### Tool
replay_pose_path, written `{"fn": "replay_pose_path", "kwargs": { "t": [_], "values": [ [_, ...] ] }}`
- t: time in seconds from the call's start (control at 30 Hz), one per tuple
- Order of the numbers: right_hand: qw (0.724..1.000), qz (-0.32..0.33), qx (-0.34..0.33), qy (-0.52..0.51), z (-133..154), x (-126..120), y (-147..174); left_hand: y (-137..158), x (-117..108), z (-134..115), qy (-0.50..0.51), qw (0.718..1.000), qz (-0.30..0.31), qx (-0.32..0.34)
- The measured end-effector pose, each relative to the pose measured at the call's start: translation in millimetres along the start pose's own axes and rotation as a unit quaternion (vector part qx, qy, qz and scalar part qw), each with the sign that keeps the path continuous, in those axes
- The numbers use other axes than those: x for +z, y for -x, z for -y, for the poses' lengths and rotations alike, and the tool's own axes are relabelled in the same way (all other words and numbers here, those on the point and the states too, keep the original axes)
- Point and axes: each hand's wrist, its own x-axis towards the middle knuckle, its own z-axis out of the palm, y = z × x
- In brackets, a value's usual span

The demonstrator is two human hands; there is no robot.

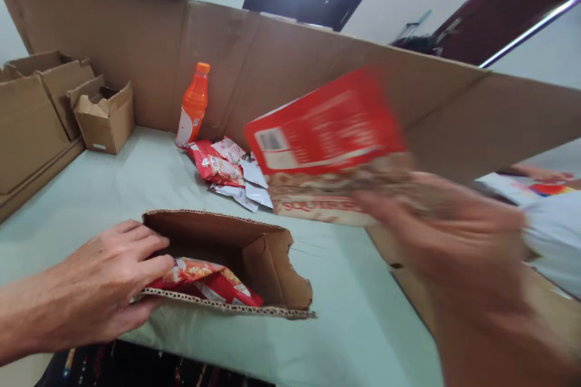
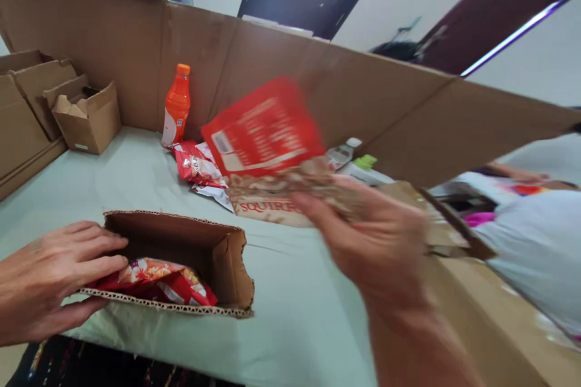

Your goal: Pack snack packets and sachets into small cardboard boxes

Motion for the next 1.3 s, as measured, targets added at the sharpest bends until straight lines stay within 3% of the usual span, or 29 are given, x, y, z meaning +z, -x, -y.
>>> {"fn": "replay_pose_path", "kwargs": {
  "t": [0.07, 0.17, 0.27, 0.4, 0.5, 0.6, 0.7, 0.77, 0.8, 0.9, 1.0, 1.07, 1.2, 1.3],
  "values": [
    [0.999, -0.029, -0.016, -0.042, 1.3, -25.5, 10.0, 2.2, 3.5, 0.0, -0.031, 0.999, 0.005, -0.007],
    [0.995, 0.009, -0.076, -0.069, 11.3, -39.3, 24.5, 7.2, 9.4, -0.9, -0.048, 0.998, -0.007, -0.031],
    [0.985, 0.091, -0.142, -0.046, 34.5, -30.8, 30.4, 12.3, 13.8, -2.9, -0.030, 0.998, -0.014, -0.059],
    [0.939, 0.240, -0.248, -0.004, 65.9, -9.2, 21.9, 18.0, 17.9, -3.1, -0.025, 0.995, -0.015, -0.093],
    [0.908, 0.321, -0.260, 0.071, 79.9, 11.1, 14.1, 25.2, 23.7, 0.2, -0.019, 0.994, -0.024, -0.103],
    [0.854, 0.434, -0.225, 0.179, 89.6, 41.5, 11.4, 33.5, 30.5, 4.1, 0.006, 0.995, -0.029, -0.095],
    [0.759, 0.560, -0.183, 0.279, 95.1, 75.6, 11.9, 38.8, 34.6, 7.3, 0.029, 0.995, -0.041, -0.085],
    [0.708, 0.606, -0.181, 0.312, 96.1, 91.7, 11.8, 40.6, 34.8, 9.3, 0.037, 0.995, -0.044, -0.082],
    [0.698, 0.612, -0.188, 0.321, 96.3, 96.5, 11.4, 41.3, 34.0, 10.4, 0.041, 0.995, -0.042, -0.082],
    [0.699, 0.598, -0.189, 0.344, 96.4, 98.8, 7.9, 44.7, 28.8, 13.9, 0.057, 0.995, -0.045, -0.075],
    [0.707, 0.600, -0.176, 0.330, 93.3, 86.7, 2.4, 53.1, 24.6, 16.4, 0.082, 0.989, -0.092, -0.086],
    [0.744, 0.575, -0.178, 0.290, 86.9, 72.5, -1.0, 61.7, 27.1, 16.9, 0.105, 0.977, -0.142, -0.123],
    [0.857, 0.435, -0.200, 0.190, 69.6, 45.4, -3.5, 75.4, 48.2, 15.0, 0.178, 0.938, -0.207, -0.213],
    [0.881, 0.395, -0.230, 0.121, 60.1, 42.7, -4.3, 71.3, 67.2, 11.1, 0.193, 0.929, -0.226, -0.221]
  ]
}}
